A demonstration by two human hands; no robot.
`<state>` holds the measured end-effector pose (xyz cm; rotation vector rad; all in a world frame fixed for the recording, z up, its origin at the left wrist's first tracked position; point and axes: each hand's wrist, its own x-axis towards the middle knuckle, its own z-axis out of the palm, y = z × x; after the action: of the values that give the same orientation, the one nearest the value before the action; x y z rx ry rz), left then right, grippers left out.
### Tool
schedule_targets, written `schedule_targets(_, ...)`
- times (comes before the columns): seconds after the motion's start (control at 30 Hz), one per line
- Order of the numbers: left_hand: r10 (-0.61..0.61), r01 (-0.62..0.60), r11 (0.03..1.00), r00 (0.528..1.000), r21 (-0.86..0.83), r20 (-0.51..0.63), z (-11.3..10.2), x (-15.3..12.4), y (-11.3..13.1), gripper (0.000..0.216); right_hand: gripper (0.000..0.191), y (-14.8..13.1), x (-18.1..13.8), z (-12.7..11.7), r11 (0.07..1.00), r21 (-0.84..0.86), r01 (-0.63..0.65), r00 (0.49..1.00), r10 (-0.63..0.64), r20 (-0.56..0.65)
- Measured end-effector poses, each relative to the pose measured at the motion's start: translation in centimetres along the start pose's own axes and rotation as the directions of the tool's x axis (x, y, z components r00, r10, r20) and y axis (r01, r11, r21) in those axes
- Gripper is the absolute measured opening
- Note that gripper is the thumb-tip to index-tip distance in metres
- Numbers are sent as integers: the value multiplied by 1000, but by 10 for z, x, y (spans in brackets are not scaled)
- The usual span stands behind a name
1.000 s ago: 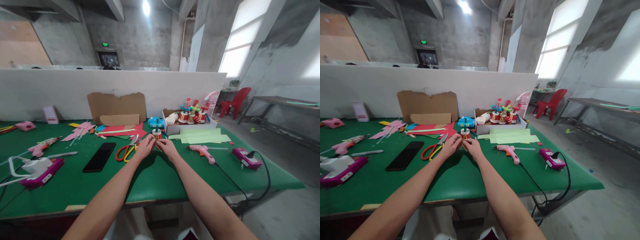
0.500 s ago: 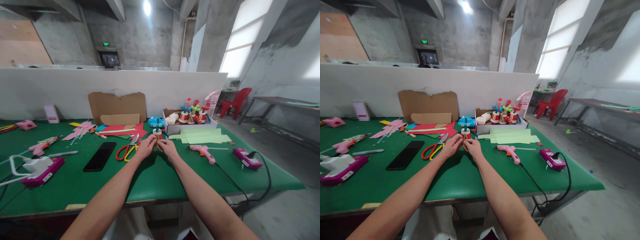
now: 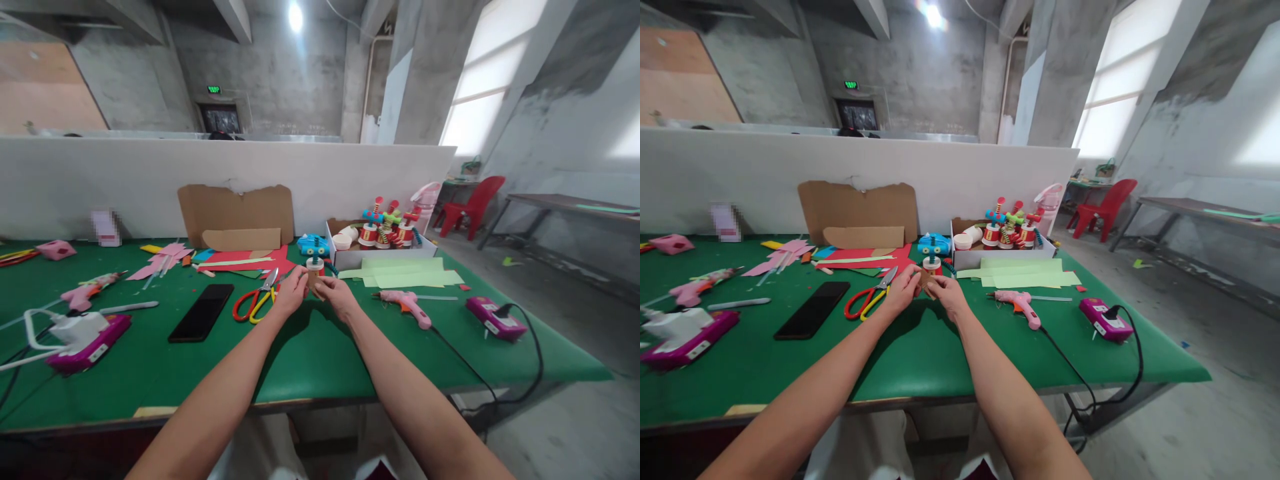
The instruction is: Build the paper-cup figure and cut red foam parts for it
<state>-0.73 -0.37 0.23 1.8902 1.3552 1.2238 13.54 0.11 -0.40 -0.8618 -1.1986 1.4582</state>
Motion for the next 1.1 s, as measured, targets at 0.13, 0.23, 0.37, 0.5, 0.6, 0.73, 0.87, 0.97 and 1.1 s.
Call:
schedule_targets(0.13,31,-31,999,999,16,23,0,0,-2,15,30,0,-2,-3,998,-26,-61,997,62,51)
schedule_targets(0.23,67,-67,997,997,26,30,2,0,-3,15,30,1,-2,-5,997,-31,-72,997,73,36)
schedule_targets(0.37,66,-67,997,997,33,33,1,0,-3,18,31,3,-1,-4,998,-55,-42,999,41,-22)
schedule_targets(0.5,73,-74,992,997,105,19,-2,0,-1,26,28,4,0,-4,994,-106,-17,999,12,-50)
schedule_targets(0.6,67,-69,990,997,120,26,-3,0,-1,27,25,4,0,-4,990,-143,4,998,-12,-58)
schedule_targets(0.73,78,-82,987,996,138,33,-3,0,-1,27,21,4,0,-2,987,-161,0,997,-13,-80)
schedule_targets(0.87,110,-114,976,993,184,31,-2,-1,0,28,20,3,-1,-1,986,-167,-2,996,-12,-85)
schedule_targets(0.97,138,-142,956,990,258,33,0,-4,0,27,20,5,0,-2,988,-151,-20,996,8,-85)
schedule_targets(1.1,178,-181,921,983,346,42,4,-6,-2,25,24,8,1,-4,990,-138,-32,996,21,-84)
